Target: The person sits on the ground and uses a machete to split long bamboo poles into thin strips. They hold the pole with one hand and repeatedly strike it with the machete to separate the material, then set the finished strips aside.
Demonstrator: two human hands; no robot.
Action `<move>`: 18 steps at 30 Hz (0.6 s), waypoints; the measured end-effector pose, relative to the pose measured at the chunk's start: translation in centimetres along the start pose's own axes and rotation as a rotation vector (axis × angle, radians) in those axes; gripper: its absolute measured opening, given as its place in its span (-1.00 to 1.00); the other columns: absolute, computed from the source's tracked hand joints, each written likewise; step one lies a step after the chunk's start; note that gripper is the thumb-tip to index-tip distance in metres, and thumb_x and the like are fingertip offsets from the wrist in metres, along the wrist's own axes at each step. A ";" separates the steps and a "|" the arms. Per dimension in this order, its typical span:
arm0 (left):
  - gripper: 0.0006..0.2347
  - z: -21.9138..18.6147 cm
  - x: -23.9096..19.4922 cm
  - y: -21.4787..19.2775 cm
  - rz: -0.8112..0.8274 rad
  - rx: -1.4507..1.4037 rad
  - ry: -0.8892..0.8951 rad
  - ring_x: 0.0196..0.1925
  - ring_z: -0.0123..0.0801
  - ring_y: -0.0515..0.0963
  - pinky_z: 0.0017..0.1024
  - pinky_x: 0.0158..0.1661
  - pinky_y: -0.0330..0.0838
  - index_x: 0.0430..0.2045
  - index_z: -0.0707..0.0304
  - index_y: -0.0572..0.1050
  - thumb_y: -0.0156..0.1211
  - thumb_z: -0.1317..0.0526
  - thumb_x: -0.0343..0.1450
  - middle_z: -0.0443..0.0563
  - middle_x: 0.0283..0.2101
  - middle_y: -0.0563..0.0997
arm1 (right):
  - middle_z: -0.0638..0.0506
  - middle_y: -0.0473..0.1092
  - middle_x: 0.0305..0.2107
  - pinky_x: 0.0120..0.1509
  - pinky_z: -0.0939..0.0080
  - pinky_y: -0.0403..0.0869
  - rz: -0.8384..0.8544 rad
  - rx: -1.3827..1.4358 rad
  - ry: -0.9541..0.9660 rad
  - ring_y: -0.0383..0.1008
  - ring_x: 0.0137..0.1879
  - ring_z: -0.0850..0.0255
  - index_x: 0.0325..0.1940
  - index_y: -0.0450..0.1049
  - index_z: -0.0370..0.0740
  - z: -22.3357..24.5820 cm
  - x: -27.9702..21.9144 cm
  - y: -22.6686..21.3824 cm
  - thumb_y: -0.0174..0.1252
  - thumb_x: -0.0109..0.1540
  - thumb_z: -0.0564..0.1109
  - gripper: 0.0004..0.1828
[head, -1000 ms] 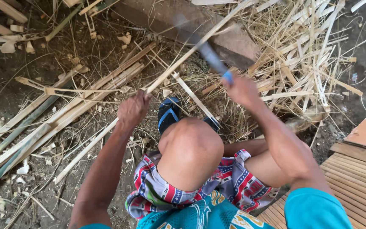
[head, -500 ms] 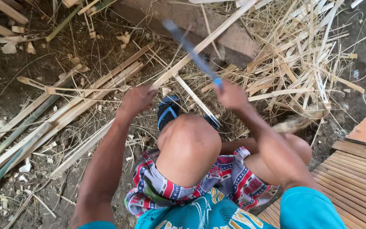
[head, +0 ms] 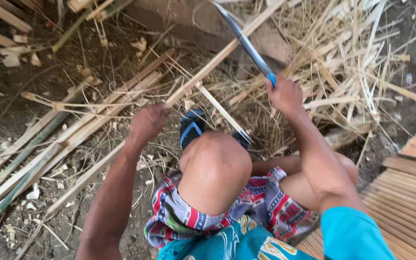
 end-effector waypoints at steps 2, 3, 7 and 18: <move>-0.69 -0.4 0.3 -0.4 -0.015 -0.037 0.012 -0.40 0.04 0.66 0.02 -0.27 0.52 -0.14 0.21 0.52 -0.10 -0.01 0.58 0.25 -0.43 0.62 | -0.31 0.50 -0.37 -0.09 -0.32 0.47 -0.144 -0.017 -0.039 0.53 -0.20 -0.31 0.00 0.44 -0.22 -0.5 -0.2 -0.3 -0.09 0.42 0.29 -0.48; -0.69 -0.7 0.1 -0.2 -0.013 -0.061 0.018 -0.40 0.05 0.65 0.01 -0.27 0.53 -0.14 0.19 0.54 -0.11 0.00 0.59 0.24 -0.44 0.62 | -0.31 0.50 -0.39 -0.08 -0.32 0.47 -0.012 -0.001 -0.074 0.54 -0.21 -0.30 0.01 0.43 -0.21 -0.5 -1.6 1.2 -0.10 0.40 0.29 -0.47; -0.65 0.3 0.4 -0.1 0.122 -0.049 -0.105 -0.43 0.09 0.67 0.01 -0.28 0.55 -0.09 0.23 0.49 -0.15 -0.04 0.59 0.30 -0.46 0.64 | -0.37 0.50 -0.43 -0.09 -0.32 0.46 0.182 -0.069 -0.207 0.55 -0.24 -0.33 0.07 0.40 -0.25 0.9 -1.6 3.6 0.02 0.27 0.30 -0.41; -0.64 -3.0 1.8 1.8 -0.001 0.098 -0.029 -0.32 0.19 0.69 0.06 -0.31 0.60 0.18 0.25 0.32 -0.26 0.00 0.64 0.37 -0.31 0.65 | -0.24 0.51 -0.49 -0.17 -0.27 0.50 0.342 0.103 -0.147 0.58 -0.33 -0.24 0.07 0.34 -0.18 7.4 -6.4 2.2 -0.09 0.35 0.30 -0.48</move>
Point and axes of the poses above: each hand's wrist, its own x-axis towards the middle knuckle, its own y-axis out of the palm, z = x × y, the point moved 6 cm from there along x, towards the middle knuckle
